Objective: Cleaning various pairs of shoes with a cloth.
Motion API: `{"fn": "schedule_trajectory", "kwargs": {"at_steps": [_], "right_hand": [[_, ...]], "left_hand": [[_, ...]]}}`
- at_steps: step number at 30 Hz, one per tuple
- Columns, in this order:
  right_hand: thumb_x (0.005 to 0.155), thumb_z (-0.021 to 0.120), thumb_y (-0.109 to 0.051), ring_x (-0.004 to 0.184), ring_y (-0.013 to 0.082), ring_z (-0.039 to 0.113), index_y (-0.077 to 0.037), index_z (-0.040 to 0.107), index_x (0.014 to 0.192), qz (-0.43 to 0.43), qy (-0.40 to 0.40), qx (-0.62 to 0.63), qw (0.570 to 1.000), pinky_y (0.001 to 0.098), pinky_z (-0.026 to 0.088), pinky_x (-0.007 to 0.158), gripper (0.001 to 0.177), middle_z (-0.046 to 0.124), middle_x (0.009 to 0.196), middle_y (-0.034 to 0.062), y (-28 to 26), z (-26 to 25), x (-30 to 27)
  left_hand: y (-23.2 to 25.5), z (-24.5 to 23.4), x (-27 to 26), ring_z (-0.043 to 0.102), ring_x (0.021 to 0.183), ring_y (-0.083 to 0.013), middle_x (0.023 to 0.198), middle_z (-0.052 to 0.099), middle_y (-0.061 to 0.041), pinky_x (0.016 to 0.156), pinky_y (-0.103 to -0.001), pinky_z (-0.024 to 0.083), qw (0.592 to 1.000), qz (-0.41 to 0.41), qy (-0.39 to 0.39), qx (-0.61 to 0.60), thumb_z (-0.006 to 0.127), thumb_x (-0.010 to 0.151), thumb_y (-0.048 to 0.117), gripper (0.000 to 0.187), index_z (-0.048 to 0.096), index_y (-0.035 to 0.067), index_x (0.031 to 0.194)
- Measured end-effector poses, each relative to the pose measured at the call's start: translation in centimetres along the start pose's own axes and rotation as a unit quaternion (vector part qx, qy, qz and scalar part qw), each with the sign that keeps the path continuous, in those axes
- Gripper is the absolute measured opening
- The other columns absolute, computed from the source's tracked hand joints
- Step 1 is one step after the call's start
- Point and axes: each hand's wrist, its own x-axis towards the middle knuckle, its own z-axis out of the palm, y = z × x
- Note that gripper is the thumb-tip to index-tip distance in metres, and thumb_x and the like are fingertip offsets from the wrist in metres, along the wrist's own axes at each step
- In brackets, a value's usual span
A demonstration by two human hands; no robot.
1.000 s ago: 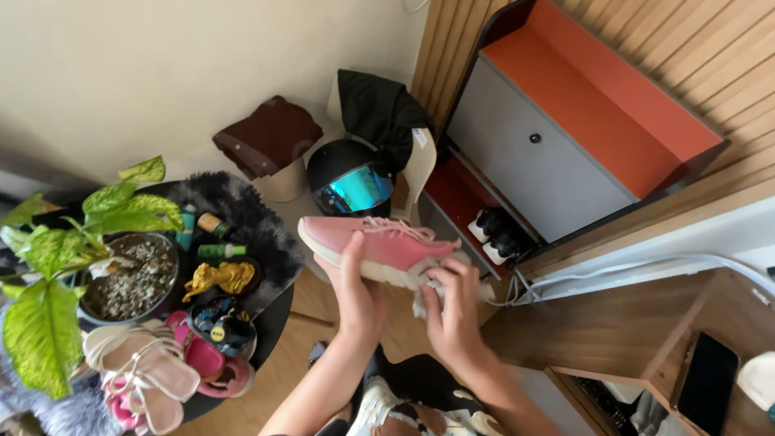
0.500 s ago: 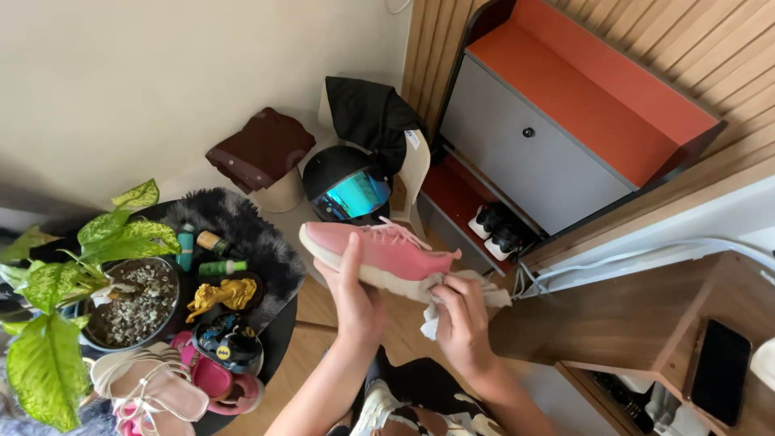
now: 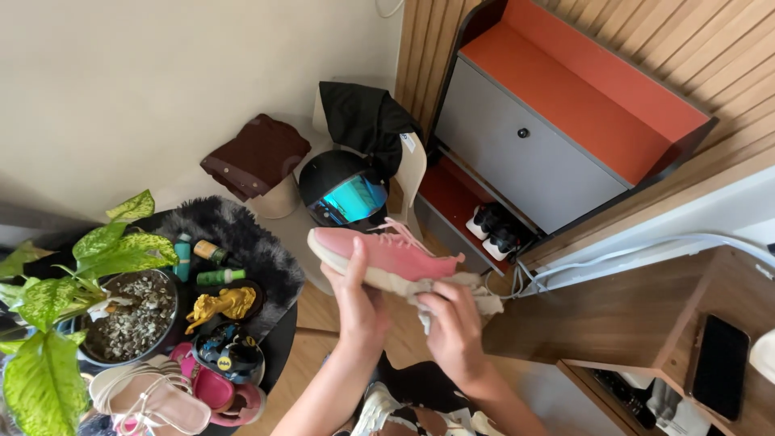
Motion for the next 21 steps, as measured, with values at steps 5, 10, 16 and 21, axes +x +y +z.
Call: {"fn": "schedule_trajectory", "kwargs": {"at_steps": [5, 10, 16, 21], "right_hand": [[0.070, 0.066, 0.018, 0.088, 0.0248, 0.060, 0.002, 0.065, 0.096, 0.056, 0.001, 0.018, 0.998, 0.0330, 0.052, 0.075, 0.030, 0.065, 0.106, 0.0103, -1.4, -0.7, 1.2], [0.080, 0.072, 0.013, 0.093, 0.0244, 0.066, 0.002, 0.061, 0.100, -0.004, 0.006, 0.057, 0.998, 0.0317, 0.061, 0.086, 0.025, 0.066, 0.107, 0.0126, -3.4, 1.1, 3.9], [0.080, 0.063, 0.011, 0.090, 0.0254, 0.063, -0.004, 0.065, 0.099, 0.021, -0.023, 0.000, 1.000, 0.0345, 0.052, 0.078, 0.024, 0.066, 0.108, 0.0079, -2.6, -0.2, 2.8], [0.085, 0.061, 0.013, 0.058, 0.0136, 0.061, 0.000, 0.064, 0.095, 0.186, -0.030, 0.135, 0.973, 0.0231, 0.054, 0.047, 0.017, 0.062, 0.106, 0.0114, 3.5, 0.1, -2.6]], "left_hand": [[1.2, 0.1, -0.6, 0.048, 0.123, -0.0265, 0.136, 0.044, -0.016, 0.104, -0.041, 0.038, 1.000, 0.022, -0.012, 0.001, 0.062, 0.081, 0.033, 0.077, 0.029, 0.012, 0.147], [-2.4, -1.1, -0.7, 0.049, 0.117, -0.0289, 0.128, 0.045, -0.019, 0.103, -0.042, 0.039, 0.983, 0.103, -0.080, 0.132, 0.066, 0.083, 0.034, 0.077, 0.028, 0.005, 0.143], [0.4, -1.4, 0.4, 0.051, 0.109, -0.0252, 0.125, 0.048, -0.016, 0.098, -0.040, 0.042, 0.996, 0.058, -0.052, -0.038, 0.062, 0.087, 0.022, 0.064, 0.034, 0.008, 0.142], [5.8, 1.1, 1.0, 0.058, 0.116, -0.0287, 0.132, 0.059, -0.020, 0.100, -0.043, 0.046, 0.993, -0.034, 0.038, -0.109, 0.056, 0.080, 0.046, 0.080, 0.046, -0.002, 0.143]]}}
